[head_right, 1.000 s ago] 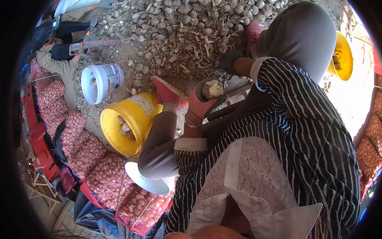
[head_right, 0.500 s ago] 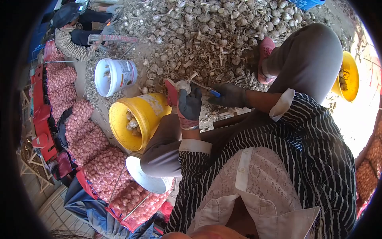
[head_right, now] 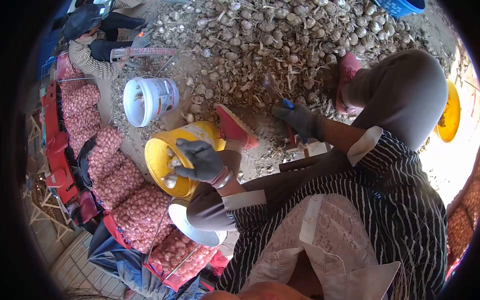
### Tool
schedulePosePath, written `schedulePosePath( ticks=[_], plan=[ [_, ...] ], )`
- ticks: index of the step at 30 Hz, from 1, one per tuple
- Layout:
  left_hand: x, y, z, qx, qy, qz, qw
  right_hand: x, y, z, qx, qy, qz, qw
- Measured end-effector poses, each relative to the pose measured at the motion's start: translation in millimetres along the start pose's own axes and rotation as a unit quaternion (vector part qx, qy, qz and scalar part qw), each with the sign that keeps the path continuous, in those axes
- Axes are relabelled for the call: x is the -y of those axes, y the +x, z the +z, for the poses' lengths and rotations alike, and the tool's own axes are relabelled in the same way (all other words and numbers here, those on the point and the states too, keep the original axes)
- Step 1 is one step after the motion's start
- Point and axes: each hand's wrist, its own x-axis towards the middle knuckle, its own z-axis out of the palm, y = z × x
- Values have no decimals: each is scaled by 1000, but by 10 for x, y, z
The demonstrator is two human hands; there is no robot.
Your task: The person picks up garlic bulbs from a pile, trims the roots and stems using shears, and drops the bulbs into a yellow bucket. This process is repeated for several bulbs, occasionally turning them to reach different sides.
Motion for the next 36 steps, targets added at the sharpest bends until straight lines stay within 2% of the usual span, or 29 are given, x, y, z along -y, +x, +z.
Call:
schedulePosePath(
  ticks=[1,2,4,6,7,9,10,12,13,15,16,17,19,20,21,22,23,24,25,26,27,29,30,32,33,34,35,36],
  plan=[
    [57,159,-187,-25,120,-25,992,-49,110,3,-2,124,-3,992],
    [37,432,-557,30,246,-118,962,26,83,17,31,142,-1,989],
    [383,727,-783,-172,444,-126,870,50,144,28,30,133,13,991],
    [550,1215,-1145,-168,440,-196,860,-1,218,0,19,112,18,993],
    [633,1442,-1243,-167,441,-198,859,-4,228,1,18,114,17,993],
    [821,1899,-1433,-239,522,-208,792,-1,262,-24,-9,86,-20,996],
    [900,2131,-1511,-239,522,-212,791,-123,356,-61,-22,87,-22,996],
    [1075,2509,-1570,-368,536,-255,716,-103,376,-75,-17,90,-5,996],
    [1148,2597,-1580,-369,536,-259,714,-104,386,-73,-8,93,11,996],
    [1288,2778,-1664,-331,611,-288,659,-192,459,-91,-16,63,-5,998],
    [1340,2926,-1805,-350,649,-297,606,-199,460,-91,-25,33,-5,999],
    [1357,3012,-1951,-350,648,-301,606,-200,459,-94,-33,2,-4,999],
    [1375,3144,-2197,-356,700,-282,551,-169,463,-125,-30,-16,0,999],
    [1346,3194,-2253,-386,693,-275,543,-172,466,-135,-26,-36,12,999],
    [1321,3117,-2201,-387,693,-274,542,-176,484,-148,-20,-55,24,998],
    [1285,2940,-2033,-345,672,-250,606,-178,484,-157,-19,-55,22,998],
    [1261,2760,-1837,-299,645,-223,667,-177,485,-171,-45,-151,-23,987],
    [1290,2577,-1582,-285,617,-197,707,-163,488,-181,-71,-245,-70,964],
    [1264,2383,-1479,-284,618,-193,708,-77,449,-167,-69,-244,-74,964],
    [1209,2162,-1376,-177,582,-175,774,86,362,-129,-97,-315,-118,937],
    [1092,2037,-1416,-83,615,-173,765,240,290,-99,-125,-383,-162,901],
    [854,1787,-1502,103,649,-141,740,456,225,-83,-116,-431,-141,884],
    [866,1567,-1436,45,529,-196,825,536,172,-77,-125,-466,-172,859],
    [937,1121,-1098,-10,391,-243,887,597,136,-83,-146,-535,-211,805],
    [1002,865,-704,28,436,-230,870,631,97,-71,-146,-537,-215,803],
    [1025,677,-464,65,479,-215,849,671,55,-55,-159,-579,-243,762],
    [1004,557,-435,68,478,-212,850,693,22,-44,-173,-617,-269,719],
    [988,447,-387,81,485,-233,839,704,-1,-33,-172,-628,-261,712]
  ],
)
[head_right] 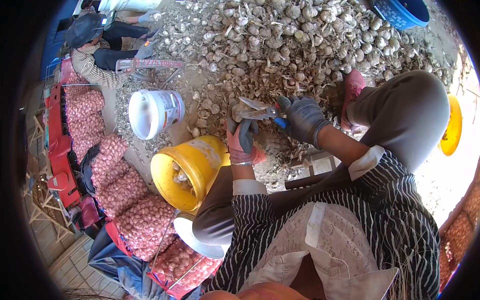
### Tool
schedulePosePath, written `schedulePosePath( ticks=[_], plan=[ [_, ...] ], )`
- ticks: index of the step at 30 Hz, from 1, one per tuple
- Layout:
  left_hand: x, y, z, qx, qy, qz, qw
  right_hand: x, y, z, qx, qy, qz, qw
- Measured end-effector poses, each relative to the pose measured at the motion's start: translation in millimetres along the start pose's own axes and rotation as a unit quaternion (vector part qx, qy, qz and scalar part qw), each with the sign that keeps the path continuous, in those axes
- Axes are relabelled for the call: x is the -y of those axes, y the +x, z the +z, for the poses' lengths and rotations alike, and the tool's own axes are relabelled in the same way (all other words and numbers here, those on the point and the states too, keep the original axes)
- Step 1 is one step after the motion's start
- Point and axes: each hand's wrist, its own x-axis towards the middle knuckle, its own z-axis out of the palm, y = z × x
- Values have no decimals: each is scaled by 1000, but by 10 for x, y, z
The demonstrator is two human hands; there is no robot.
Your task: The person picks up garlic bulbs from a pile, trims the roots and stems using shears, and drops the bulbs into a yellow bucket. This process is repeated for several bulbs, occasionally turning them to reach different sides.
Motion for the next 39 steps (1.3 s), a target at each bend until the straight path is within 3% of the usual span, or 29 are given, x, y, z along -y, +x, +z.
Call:
schedulePosePath(
  ticks=[2,5,6,7,9,10,12,16,18,20,22,23,25,27,28,29,31,33,36,37,39],
  plan=[
    [-60,-211,45,32,63,-35,997,23,-78,-39,-30,-55,-34,997],
    [-33,-421,-34,42,125,-19,991,-17,-192,-73,-51,-119,-81,988],
    [174,-388,-139,39,175,96,979,-9,-224,-102,-5,-114,-84,990],
    [187,-432,-151,41,175,95,979,-1,-263,-119,40,-108,-87,989],
    [164,-516,-125,10,336,117,935,-15,-354,-58,15,-117,-115,986],
    [143,-577,-80,12,335,116,935,-27,-393,-7,-8,-126,-143,982],
    [105,-702,30,-52,465,66,881,-51,-435,126,4,-134,-143,981],
    [214,-835,69,-51,436,55,897,-156,-570,268,61,-130,-131,981],
    [158,-893,110,1,506,55,861,-270,-646,360,49,-120,-138,982],
    [246,-903,53,12,501,52,864,-348,-669,444,36,-109,-146,983],
    [320,-912,31,24,496,47,867,-327,-668,397,102,-107,-97,984],
    [356,-905,22,23,447,21,894,-351,-598,420,106,-105,-93,984],
    [394,-946,133,22,397,-11,917,-472,-377,513,213,-145,-23,966],
    [406,-1045,422,229,401,101,882,-622,-233,625,234,-174,-17,956],
    [306,-1040,524,220,300,81,925,-718,-213,635,255,-215,-11,943],
    [396,-940,431,222,291,84,927,-790,-215,656,256,-224,-6,940],
    [557,-726,73,150,226,13,962,-630,-177,674,226,-111,56,966],
    [480,-653,-65,140,252,72,955,-503,-196,653,215,-62,57,973],
    [243,-664,66,-15,48,-27,998,-491,-345,691,176,38,78,981],
    [220,-679,54,-16,48,-23,998,-479,-408,710,167,102,83,977],
    [243,-695,-52,-74,-295,-45,952,-386,-522,718,156,164,83,970]
  ],
)
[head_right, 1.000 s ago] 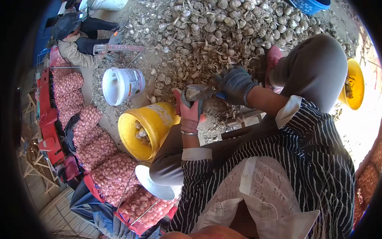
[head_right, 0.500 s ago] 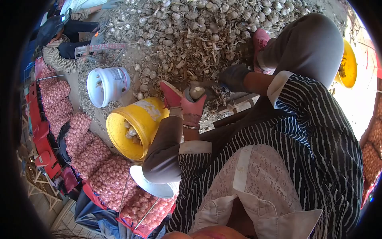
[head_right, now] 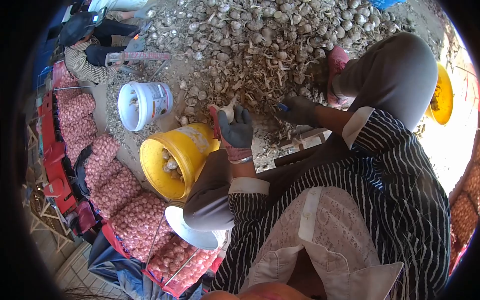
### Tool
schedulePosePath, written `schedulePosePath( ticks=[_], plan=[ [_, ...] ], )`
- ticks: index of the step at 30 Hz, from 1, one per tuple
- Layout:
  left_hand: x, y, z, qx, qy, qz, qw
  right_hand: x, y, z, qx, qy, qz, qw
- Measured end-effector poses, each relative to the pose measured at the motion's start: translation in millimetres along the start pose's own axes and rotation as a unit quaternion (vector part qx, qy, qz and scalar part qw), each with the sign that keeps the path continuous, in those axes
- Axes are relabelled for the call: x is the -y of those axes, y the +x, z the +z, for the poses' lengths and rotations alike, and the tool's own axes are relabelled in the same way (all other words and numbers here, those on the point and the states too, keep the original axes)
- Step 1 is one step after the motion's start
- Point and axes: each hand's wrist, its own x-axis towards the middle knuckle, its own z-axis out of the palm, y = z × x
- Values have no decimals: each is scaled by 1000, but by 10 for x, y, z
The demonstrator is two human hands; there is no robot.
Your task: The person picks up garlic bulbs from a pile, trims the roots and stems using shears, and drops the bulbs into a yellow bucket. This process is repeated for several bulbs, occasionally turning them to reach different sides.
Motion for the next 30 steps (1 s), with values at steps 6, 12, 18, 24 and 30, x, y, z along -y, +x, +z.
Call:
schedulePosePath(
  ticks=[6,12,18,24,30],
  plan=[
    [82,-41,30,64,-11,-86,994,225,-180,66,-3,76,-90,993],
    [78,-70,-28,68,83,-142,984,221,-115,-19,50,20,-86,995],
    [-25,-116,-15,14,126,-10,992,469,-16,33,76,37,-59,995],
    [-158,-14,-104,18,155,-82,984,365,127,255,77,187,-87,975],
    [14,94,-127,22,28,-177,984,418,109,142,51,127,-78,988]
  ],
)
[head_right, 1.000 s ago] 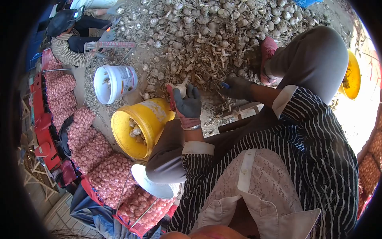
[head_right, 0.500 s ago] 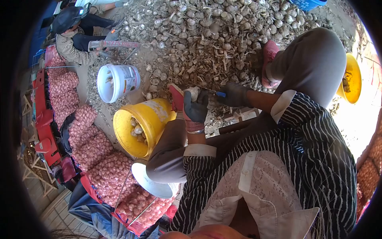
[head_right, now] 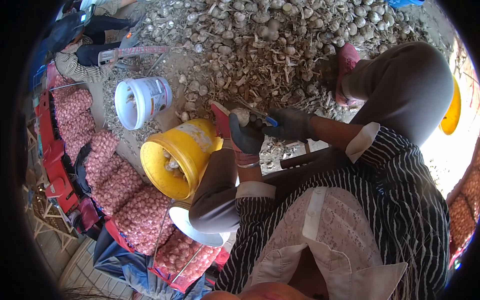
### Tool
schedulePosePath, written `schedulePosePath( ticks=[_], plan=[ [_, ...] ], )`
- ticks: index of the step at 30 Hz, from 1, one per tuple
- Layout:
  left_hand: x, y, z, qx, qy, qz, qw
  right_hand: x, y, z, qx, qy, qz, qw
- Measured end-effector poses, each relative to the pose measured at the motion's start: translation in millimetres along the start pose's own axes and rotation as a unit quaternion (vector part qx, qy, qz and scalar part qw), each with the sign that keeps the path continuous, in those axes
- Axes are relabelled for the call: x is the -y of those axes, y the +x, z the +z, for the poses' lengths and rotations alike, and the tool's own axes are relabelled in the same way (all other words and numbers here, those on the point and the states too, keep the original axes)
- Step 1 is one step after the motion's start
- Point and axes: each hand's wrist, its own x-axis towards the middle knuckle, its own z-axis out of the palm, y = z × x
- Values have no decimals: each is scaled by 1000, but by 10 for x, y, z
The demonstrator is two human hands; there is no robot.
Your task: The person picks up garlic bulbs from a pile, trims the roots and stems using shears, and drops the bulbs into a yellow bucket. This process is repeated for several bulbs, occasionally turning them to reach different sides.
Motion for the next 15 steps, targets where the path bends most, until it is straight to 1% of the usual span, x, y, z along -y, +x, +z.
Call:
schedulePosePath(
  ticks=[1,2,3,4,5,6,7,8,9,10,11,12,14,15],
  plan=[
    [-36,-10,-3,23,28,-1,999,55,-10,-48,-5,-20,3,1000],
    [-89,-32,-45,22,28,2,999,49,3,-92,34,-14,8,999],
    [-168,-40,-119,32,10,25,999,39,11,-114,73,-8,13,997],
    [-267,-48,-145,42,-7,49,998,36,7,-104,75,-10,11,997],
    [-385,-83,-183,133,-98,125,978,32,4,-81,44,123,35,991],
    [-524,-158,-194,221,-185,198,937,28,10,-69,14,254,58,965],
    [-693,-315,-150,183,-217,311,907,62,19,-110,17,252,56,966],
    [-847,-479,-72,142,-246,418,863,120,21,-190,-3,379,105,919],
    [-962,-602,2,141,-245,420,863,142,28,-229,-22,500,154,852],
    [-1068,-715,76,138,-243,448,849,119,53,-224,-19,500,155,852],
    [-1135,-756,111,135,-241,478,834,76,95,-220,14,583,161,796],
    [-1153,-704,120,134,-239,483,831,37,155,-214,48,659,167,732],
    [-1188,-409,161,51,-139,440,886,-23,226,-149,58,669,159,724],
    [-1269,61,-420,103,-53,341,933,-71,260,-115,69,663,191,721]
  ],
)
